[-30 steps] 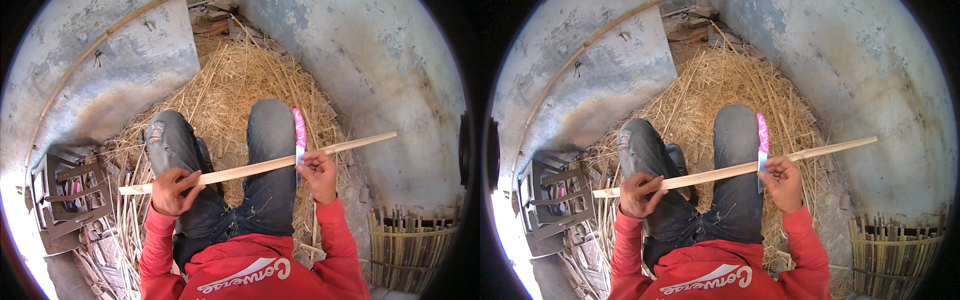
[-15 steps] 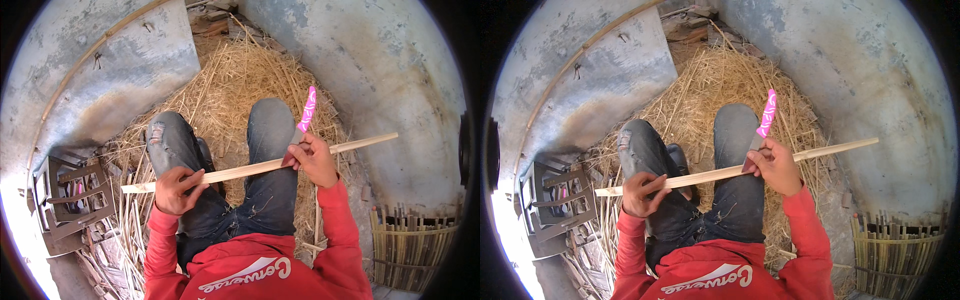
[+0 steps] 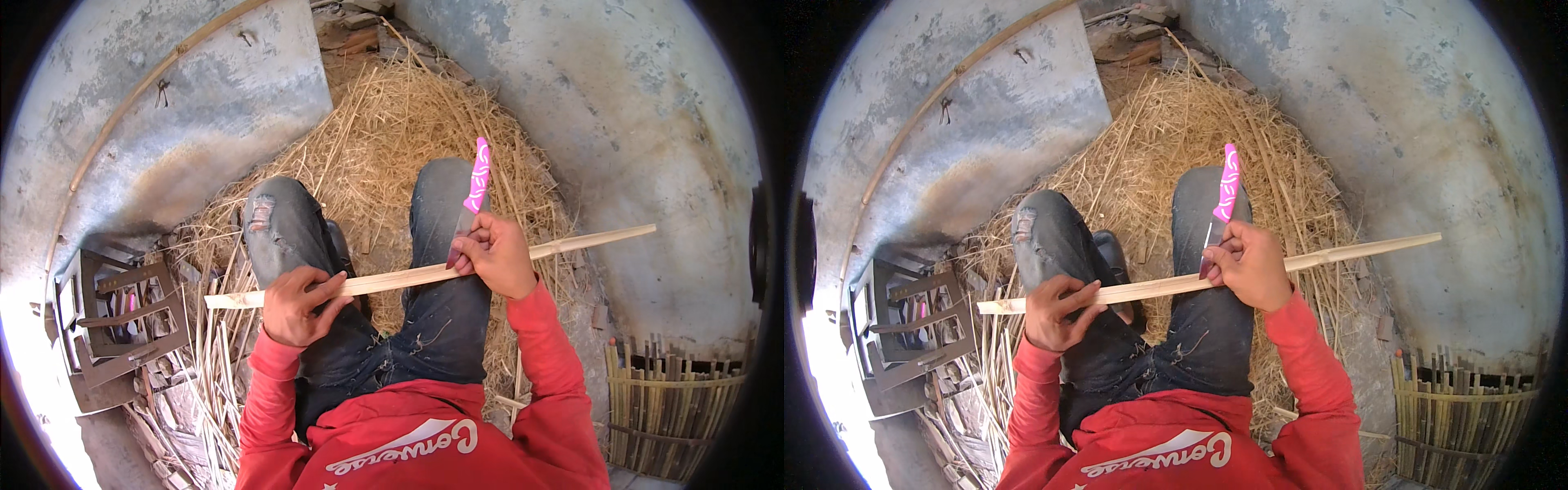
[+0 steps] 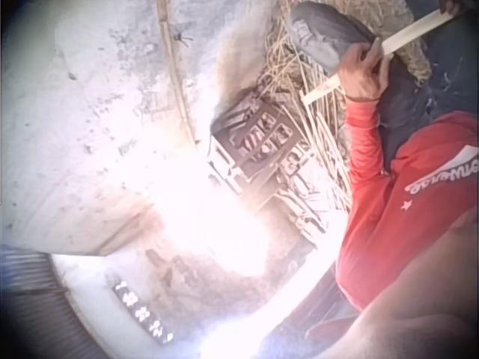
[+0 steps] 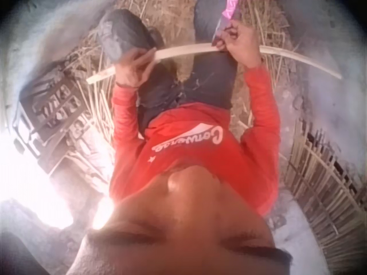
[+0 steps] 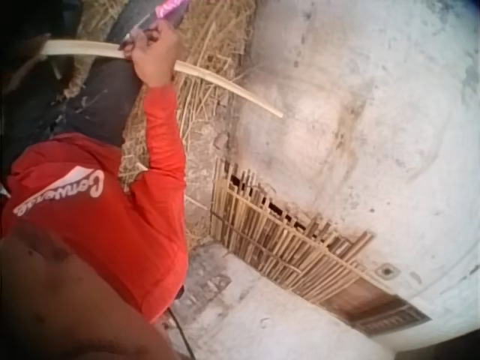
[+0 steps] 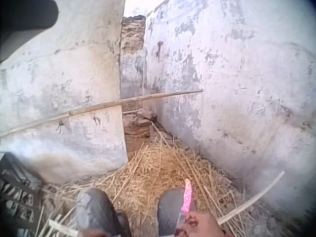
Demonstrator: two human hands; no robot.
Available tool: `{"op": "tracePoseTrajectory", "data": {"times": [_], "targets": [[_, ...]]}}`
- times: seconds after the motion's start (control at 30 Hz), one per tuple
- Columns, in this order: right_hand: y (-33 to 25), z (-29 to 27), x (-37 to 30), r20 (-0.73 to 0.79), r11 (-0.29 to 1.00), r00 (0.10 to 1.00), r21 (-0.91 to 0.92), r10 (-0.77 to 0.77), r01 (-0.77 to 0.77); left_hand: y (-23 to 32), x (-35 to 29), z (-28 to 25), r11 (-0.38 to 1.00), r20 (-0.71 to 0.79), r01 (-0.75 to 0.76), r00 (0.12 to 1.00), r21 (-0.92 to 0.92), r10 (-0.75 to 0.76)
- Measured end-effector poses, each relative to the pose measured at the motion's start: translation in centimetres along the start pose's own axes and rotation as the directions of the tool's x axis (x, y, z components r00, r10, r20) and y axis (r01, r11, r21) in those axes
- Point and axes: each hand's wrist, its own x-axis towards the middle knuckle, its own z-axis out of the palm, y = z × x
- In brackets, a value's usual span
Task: The person uses a small knife to shave and smooth a thin bamboo strip while sitting on a pile of straw.
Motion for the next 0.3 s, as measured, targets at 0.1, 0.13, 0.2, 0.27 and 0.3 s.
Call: {"op": "tracePoseTrajectory", "data": {"times": [0.1, 0.13, 0.2, 0.27, 0.3], "targets": [[-0.6, 0.8, 0.2, 0.016, 1.0, 1.0, 0.012, 0.025, -0.025, -0.1, -0.1, 0.1, 1.0, 0.003, 0.004, 1.0, 0.005, -0.004], [-0.8, 1.0, 0.3, 0.027, 0.999, 0.999, 0.014, 0.035, -0.035, -0.1, -0.1, 0.1, 1.0, 0.003, 0.008, 1.0, 0.004, -0.008], [-1.1, 1.2, 0.5, 0.043, 0.999, 0.998, -0.006, 0.052, -0.052, -0.1, -0.2, 0.3, 1.0, 0.002, 0.017, 1.0, 0.002, -0.017], [-1.4, 1.5, 0.6, 0.052, 0.998, 0.997, -0.017, 0.065, -0.064, -0.2, -0.3, 0.3, 1.0, 0.006, 0.012, 1.0, 0.006, -0.012], [-1.5, 1.8, 0.6, 0.053, 0.997, 0.996, -0.019, 0.069, -0.068, -0.2, -0.4, 0.3, 1.0, 0.007, 0.011, 1.0, 0.008, -0.011]]}}
